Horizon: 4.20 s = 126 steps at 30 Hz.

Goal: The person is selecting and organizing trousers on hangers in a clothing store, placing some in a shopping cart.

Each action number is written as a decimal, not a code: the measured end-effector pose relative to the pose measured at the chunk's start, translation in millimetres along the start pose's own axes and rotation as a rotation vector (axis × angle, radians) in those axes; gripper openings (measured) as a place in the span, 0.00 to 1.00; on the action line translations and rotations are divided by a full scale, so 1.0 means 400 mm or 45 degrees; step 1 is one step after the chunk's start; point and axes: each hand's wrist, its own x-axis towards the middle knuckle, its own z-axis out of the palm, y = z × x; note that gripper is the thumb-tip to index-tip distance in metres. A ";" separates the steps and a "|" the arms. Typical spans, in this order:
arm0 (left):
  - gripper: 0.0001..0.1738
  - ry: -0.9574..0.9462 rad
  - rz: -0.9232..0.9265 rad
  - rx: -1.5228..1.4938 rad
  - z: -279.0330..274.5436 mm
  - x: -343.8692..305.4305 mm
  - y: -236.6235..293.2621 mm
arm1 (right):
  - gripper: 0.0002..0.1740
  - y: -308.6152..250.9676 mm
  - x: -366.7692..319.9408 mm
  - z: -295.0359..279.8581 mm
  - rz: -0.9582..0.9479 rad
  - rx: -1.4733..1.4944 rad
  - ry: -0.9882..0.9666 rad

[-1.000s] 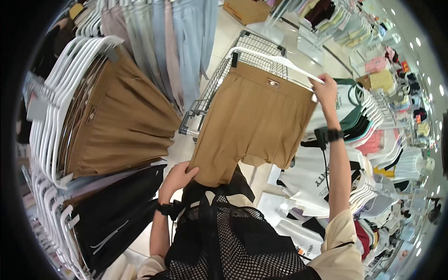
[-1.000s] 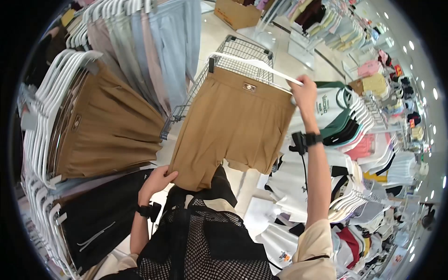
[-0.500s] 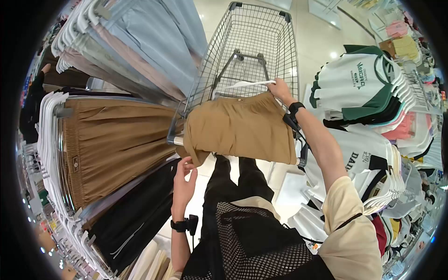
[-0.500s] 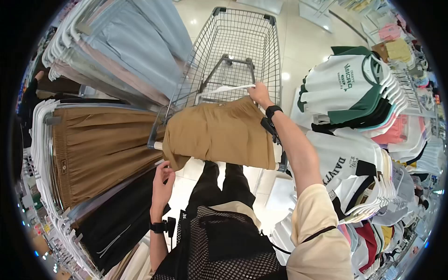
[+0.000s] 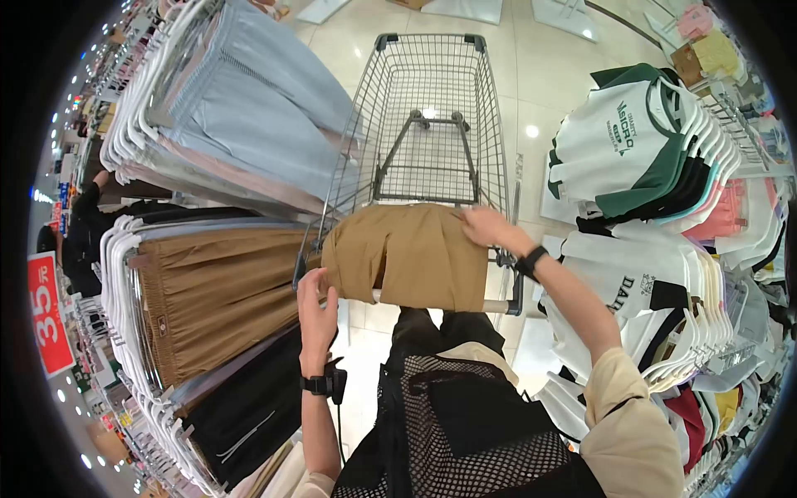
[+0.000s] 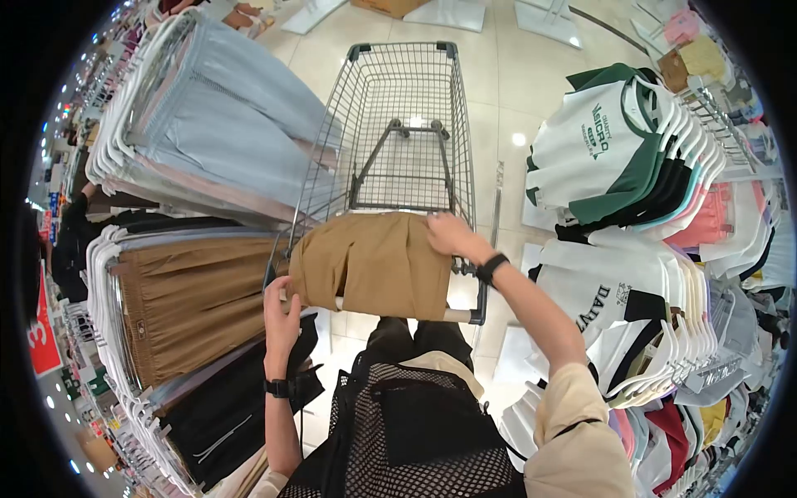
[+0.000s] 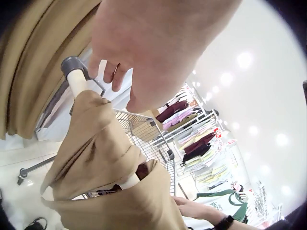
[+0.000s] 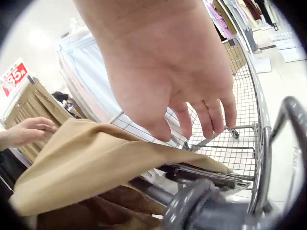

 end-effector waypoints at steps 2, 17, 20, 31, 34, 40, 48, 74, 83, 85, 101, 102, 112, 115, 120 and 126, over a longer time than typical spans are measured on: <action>0.26 0.038 0.048 0.075 0.030 0.023 -0.026 | 0.20 -0.015 -0.114 -0.011 -0.109 -0.038 0.140; 0.29 -0.149 0.130 0.371 0.137 0.045 -0.107 | 0.29 -0.076 -0.372 0.051 0.139 0.350 0.729; 0.29 -0.126 0.132 0.356 0.151 0.035 -0.114 | 0.28 -0.072 -0.379 0.047 0.186 0.370 0.704; 0.32 0.019 0.212 0.329 0.179 0.003 -0.109 | 0.23 -0.065 -0.388 0.052 0.210 0.324 0.709; 0.36 -0.024 0.158 0.214 0.156 0.000 -0.109 | 0.24 -0.092 -0.380 0.063 0.256 0.207 0.802; 0.35 -0.066 0.197 -0.049 0.057 -0.058 -0.163 | 0.23 -0.347 -0.358 -0.050 0.213 0.334 0.863; 0.31 -0.147 0.098 -0.612 -0.143 -0.198 -0.272 | 0.32 -1.047 -0.143 -0.244 -0.676 0.601 0.652; 0.29 0.614 -0.149 -0.917 -0.343 -0.486 -0.606 | 0.13 -1.464 0.138 -0.295 -1.492 -0.170 1.482; 0.36 0.227 0.085 -0.620 -0.299 -0.322 -0.646 | 0.19 -1.495 -0.306 -0.218 -1.299 -0.640 0.919; 0.47 0.013 0.436 -0.558 -0.266 -0.298 -0.651 | 0.19 -1.503 -0.353 -0.206 -1.171 -0.523 0.951; 0.25 -1.030 0.139 -0.572 0.022 -0.307 -0.578 | 0.14 -1.055 -0.530 -0.468 0.168 -0.460 1.567; 0.24 -1.022 0.094 -0.522 -0.026 -0.293 -0.555 | 0.15 -1.023 -0.504 -0.489 0.168 -0.483 1.561; 0.18 -0.716 -0.186 -0.411 -0.030 -0.237 -0.516 | 0.24 -0.535 -0.046 -0.551 0.190 -0.421 1.231; 0.19 -0.583 -0.212 -0.436 0.011 -0.261 -0.486 | 0.23 -0.365 0.124 -0.459 0.059 -0.338 1.065; 0.22 -0.513 -0.343 -0.519 0.039 -0.321 -0.392 | 0.24 -0.089 0.296 -0.158 0.208 -0.288 0.581; 0.24 -0.590 -0.588 -0.557 0.035 -0.366 -0.303 | 0.29 0.001 0.277 0.043 0.037 -0.267 0.370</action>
